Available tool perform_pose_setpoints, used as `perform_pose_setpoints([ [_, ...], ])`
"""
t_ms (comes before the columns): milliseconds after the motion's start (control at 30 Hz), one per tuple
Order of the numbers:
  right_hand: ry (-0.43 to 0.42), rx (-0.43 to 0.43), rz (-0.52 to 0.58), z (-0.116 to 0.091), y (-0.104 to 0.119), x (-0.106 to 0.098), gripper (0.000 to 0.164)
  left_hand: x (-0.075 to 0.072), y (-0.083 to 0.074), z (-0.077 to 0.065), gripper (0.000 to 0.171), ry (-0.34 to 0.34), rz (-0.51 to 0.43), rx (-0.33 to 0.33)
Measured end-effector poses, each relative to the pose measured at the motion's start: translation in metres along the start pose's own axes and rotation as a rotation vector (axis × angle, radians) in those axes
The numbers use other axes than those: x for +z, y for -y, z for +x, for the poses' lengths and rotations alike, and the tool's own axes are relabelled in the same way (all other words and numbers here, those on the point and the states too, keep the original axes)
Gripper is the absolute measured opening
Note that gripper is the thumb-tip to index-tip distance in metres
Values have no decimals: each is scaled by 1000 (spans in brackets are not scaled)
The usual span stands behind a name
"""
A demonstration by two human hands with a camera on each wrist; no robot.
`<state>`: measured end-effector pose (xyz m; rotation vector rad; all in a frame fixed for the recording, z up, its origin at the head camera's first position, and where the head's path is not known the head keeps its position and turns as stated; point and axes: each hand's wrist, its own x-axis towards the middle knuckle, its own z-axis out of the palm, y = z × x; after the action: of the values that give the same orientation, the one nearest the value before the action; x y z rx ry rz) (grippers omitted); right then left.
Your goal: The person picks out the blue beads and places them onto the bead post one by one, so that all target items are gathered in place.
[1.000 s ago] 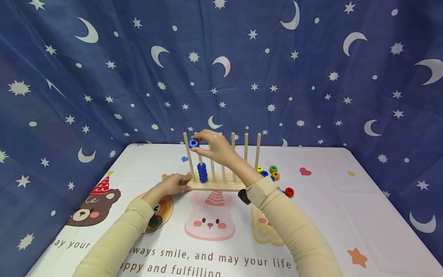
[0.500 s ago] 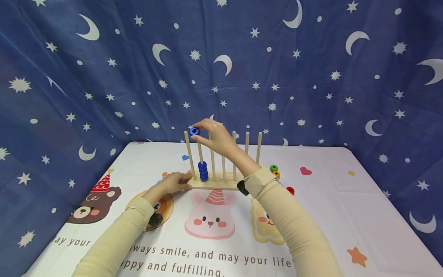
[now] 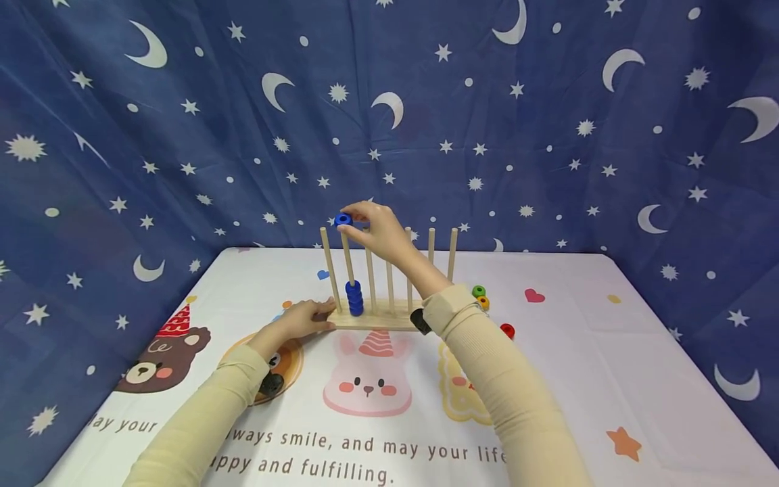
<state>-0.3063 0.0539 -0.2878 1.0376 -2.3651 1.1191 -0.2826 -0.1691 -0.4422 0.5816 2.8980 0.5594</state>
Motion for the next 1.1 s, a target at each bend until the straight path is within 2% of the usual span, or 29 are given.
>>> perform_pose_setpoints([
  [133, -15, 38, 21, 4, -1, 4, 34, -1, 0, 0, 55, -6, -4, 12],
  [500, -17, 116, -3, 6, -1, 9, 34, -2, -3, -1, 55, -3, 6, 3],
  [767, 50, 165, 69, 10, 1, 5, 33, -3, -3, -2, 55, 11, 1, -13],
  [1100, 69, 184, 63, 10, 2, 1, 33, 0, -3, 0, 55, 9, -25, 0],
])
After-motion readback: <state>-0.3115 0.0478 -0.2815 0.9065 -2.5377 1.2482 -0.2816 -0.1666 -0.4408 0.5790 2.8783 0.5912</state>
